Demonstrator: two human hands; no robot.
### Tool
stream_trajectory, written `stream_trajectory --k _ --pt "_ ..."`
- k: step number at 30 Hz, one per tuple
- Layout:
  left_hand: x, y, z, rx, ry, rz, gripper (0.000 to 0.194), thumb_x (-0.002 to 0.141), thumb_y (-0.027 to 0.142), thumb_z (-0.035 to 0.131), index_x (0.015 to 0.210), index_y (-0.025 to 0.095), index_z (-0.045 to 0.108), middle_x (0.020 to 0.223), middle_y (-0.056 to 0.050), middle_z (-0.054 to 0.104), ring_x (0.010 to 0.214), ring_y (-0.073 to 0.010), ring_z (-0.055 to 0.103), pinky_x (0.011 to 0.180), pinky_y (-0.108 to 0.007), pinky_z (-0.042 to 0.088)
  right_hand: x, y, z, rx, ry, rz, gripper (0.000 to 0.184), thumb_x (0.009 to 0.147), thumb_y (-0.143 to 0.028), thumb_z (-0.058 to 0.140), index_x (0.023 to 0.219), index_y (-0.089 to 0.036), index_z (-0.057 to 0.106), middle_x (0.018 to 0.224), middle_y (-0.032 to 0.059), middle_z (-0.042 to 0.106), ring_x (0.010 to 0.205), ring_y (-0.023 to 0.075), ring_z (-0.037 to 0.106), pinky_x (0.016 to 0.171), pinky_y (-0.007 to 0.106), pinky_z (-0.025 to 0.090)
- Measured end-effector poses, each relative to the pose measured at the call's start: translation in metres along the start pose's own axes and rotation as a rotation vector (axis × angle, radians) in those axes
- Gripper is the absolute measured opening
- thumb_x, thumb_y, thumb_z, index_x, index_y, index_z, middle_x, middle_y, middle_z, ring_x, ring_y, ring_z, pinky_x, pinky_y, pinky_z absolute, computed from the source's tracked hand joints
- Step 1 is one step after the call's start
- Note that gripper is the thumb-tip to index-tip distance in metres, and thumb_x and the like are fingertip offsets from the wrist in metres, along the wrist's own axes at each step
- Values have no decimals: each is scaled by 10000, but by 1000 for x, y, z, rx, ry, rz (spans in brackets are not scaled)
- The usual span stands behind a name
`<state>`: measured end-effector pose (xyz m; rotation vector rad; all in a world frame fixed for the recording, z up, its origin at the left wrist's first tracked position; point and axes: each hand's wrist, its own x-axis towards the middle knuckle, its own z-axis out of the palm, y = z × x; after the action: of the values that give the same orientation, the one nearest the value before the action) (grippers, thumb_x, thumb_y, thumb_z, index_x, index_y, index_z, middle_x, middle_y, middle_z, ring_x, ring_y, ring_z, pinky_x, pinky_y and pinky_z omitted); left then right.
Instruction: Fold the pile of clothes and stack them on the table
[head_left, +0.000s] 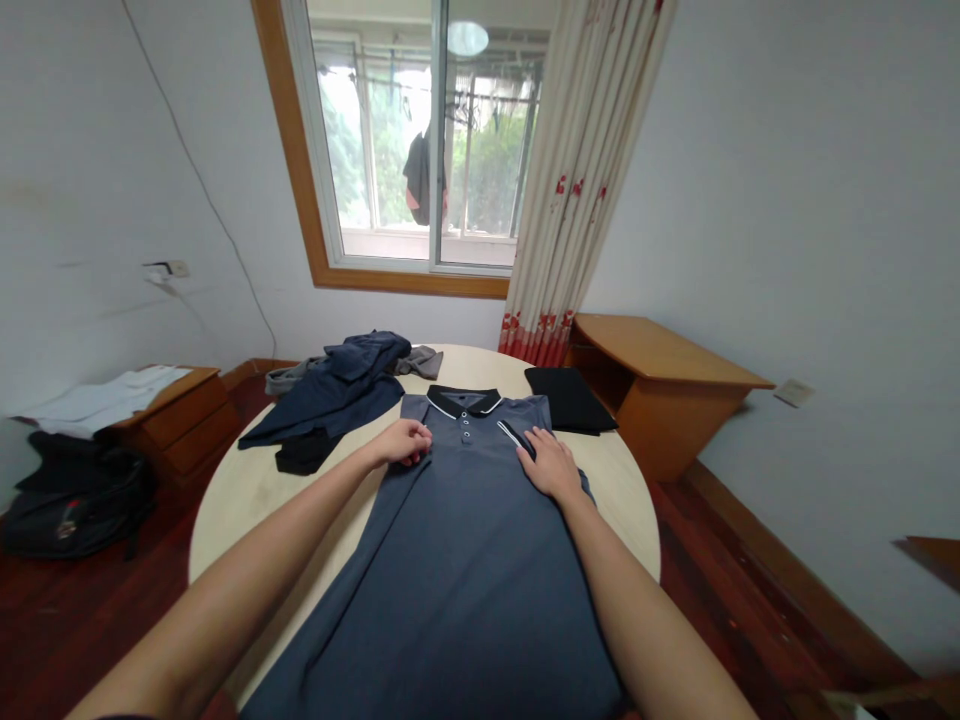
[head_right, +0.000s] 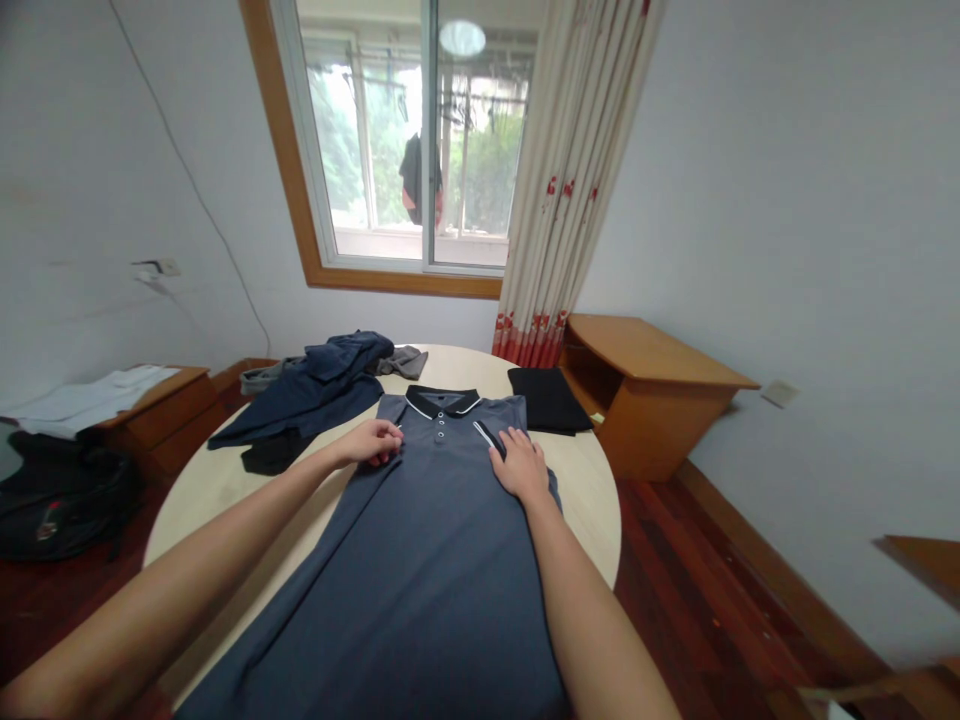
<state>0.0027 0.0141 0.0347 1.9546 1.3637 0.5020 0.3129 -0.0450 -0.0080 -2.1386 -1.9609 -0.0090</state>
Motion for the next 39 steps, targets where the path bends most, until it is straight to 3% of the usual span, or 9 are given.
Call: stream_trajectory --k 3,5,7,10,12,15,29,34,39 --pt "17 -18 -11 151 205 62 383 862 385 490 1062 128 694 939 -111 735 810 -218 696 767 -330 559 0 0 0 2 -3 -2 549 980 -450 358 1431 -163 485 1543 109 392 1441 240 313 1171 421 218" --pt "29 -28 -16 187 267 86 422 877 364 461 1151 120 671 1152 -141 698 1060 -248 653 960 -356 492 1 0 0 7 3 0 548 978 -446 364 1429 -160 487 1542 106 394 1440 237 315 1174 420 215" --pt "39 -35 -15 250 261 114 495 875 398 479 1257 121 627 1355 -150 594 1275 -269 526 1093 -375 379 1 1 1 14 8 5 548 975 -449 368 1428 -165 490 1544 100 392 1439 235 319 1173 424 216" --pt "50 -41 -5 459 130 85 656 906 520 422 1441 144 473 1563 -137 347 1462 -299 260 1175 -473 214 2 2 3 19 11 8 546 972 -455 367 1425 -179 496 1544 91 393 1437 234 322 1173 428 216" --pt "55 -41 2 591 48 25 721 933 595 314 1523 181 337 1615 -114 204 1496 -315 135 1170 -559 147 2 2 3 14 11 7 548 973 -455 360 1427 -180 494 1544 88 394 1437 234 322 1173 430 218" --pt "60 -39 8 670 26 -33 760 929 654 238 1557 226 248 1630 -88 135 1503 -321 84 1158 -608 98 2 0 3 -4 8 6 557 976 -456 343 1436 -174 480 1549 90 384 1439 239 318 1171 439 223" --pt "98 -47 -8 798 90 -68 787 930 650 168 1548 176 279 1616 -115 194 1499 -301 127 1170 -577 7 49 -19 6 -132 -3 -44 575 981 -397 294 1440 -85 449 1528 170 397 1402 274 355 1151 447 204" --pt "116 -53 -13 823 112 -50 777 931 646 190 1537 175 316 1602 -132 240 1494 -315 143 1169 -573 -17 61 -29 7 -214 68 -58 533 973 -362 304 1361 -75 530 1427 216 507 1317 316 434 1139 503 140" --pt "131 -56 -19 803 89 -57 766 931 651 187 1545 205 295 1611 -113 218 1496 -315 134 1157 -604 -26 74 -28 10 -239 57 -76 528 977 -370 305 1370 -93 523 1433 190 509 1328 299 426 1164 512 64"
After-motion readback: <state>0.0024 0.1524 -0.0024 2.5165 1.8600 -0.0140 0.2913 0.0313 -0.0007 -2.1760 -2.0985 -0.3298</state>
